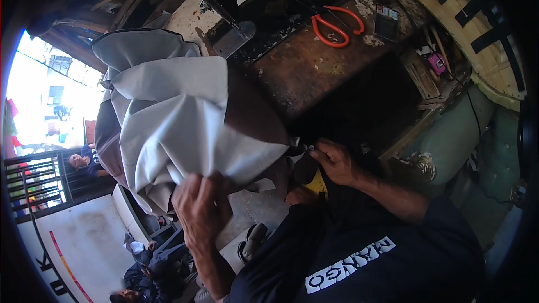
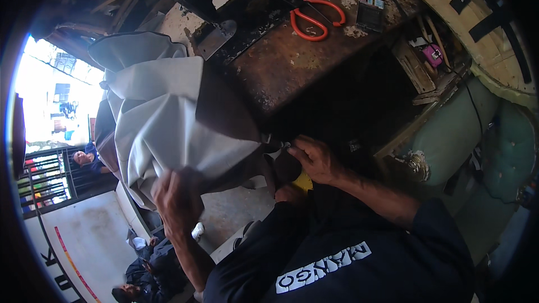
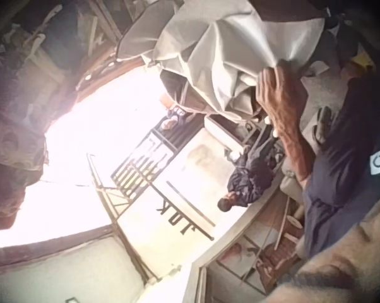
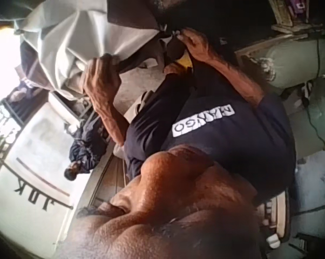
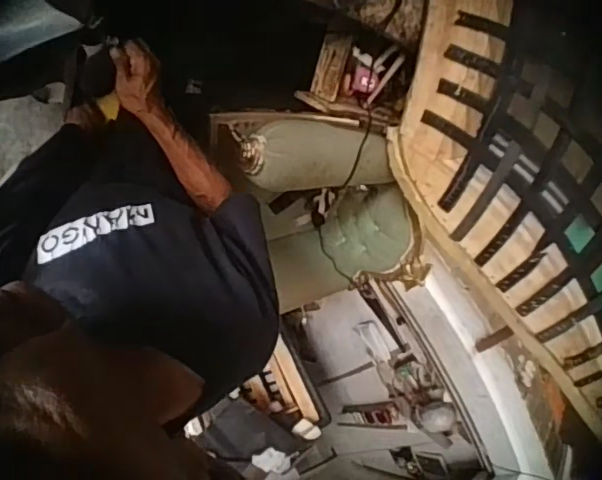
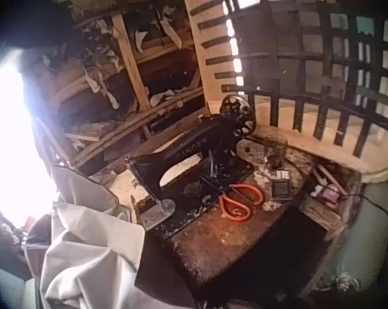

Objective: The person sews fabric using a sewing machine, folds and handles the stitched fabric piece, and trims it using scissors.

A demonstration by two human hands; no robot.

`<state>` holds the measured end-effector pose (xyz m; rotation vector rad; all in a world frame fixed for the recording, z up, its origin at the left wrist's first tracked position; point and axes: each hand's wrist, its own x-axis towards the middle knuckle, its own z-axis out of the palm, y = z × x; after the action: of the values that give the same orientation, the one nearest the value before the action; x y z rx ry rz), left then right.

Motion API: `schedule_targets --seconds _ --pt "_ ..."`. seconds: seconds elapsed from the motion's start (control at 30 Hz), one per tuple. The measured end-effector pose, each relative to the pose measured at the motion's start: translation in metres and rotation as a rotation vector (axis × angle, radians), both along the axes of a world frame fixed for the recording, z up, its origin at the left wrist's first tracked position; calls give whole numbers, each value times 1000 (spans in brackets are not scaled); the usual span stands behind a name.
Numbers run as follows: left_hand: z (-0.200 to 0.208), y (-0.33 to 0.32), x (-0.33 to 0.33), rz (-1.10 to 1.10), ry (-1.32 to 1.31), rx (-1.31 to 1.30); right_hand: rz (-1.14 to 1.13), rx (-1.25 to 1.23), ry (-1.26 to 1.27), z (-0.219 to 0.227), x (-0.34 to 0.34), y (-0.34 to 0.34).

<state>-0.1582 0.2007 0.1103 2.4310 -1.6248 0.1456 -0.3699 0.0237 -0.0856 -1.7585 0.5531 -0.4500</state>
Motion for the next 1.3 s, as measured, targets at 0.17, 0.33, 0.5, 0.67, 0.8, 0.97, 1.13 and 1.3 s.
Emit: schedule_targets --seconds 0.17,0.33,0.5,0.67,0.8,0.97,1.13,1.3 --pt "6 24 -40 160 350 317 88 64 -89 12 13 -8" --pt "-8 31 -56 216 269 123 255 170 -203 43 36 -6" --pt "-22 10 -49 118 305 -217 372 296 -408 74 65 11" --pt "-34 12 -29 190 423 -332 362 351 -452 96 85 24" --pt "-37 15 -26 178 491 -480 395 436 -429 100 94 31" --pt "-32 15 -30 63 367 -561 368 336 -496 93 95 40" --pt "-48 28 -27 210 463 -452 343 257 -504 84 91 45" --pt "-56 27 -30 213 684 -598 347 378 -423 86 86 41"
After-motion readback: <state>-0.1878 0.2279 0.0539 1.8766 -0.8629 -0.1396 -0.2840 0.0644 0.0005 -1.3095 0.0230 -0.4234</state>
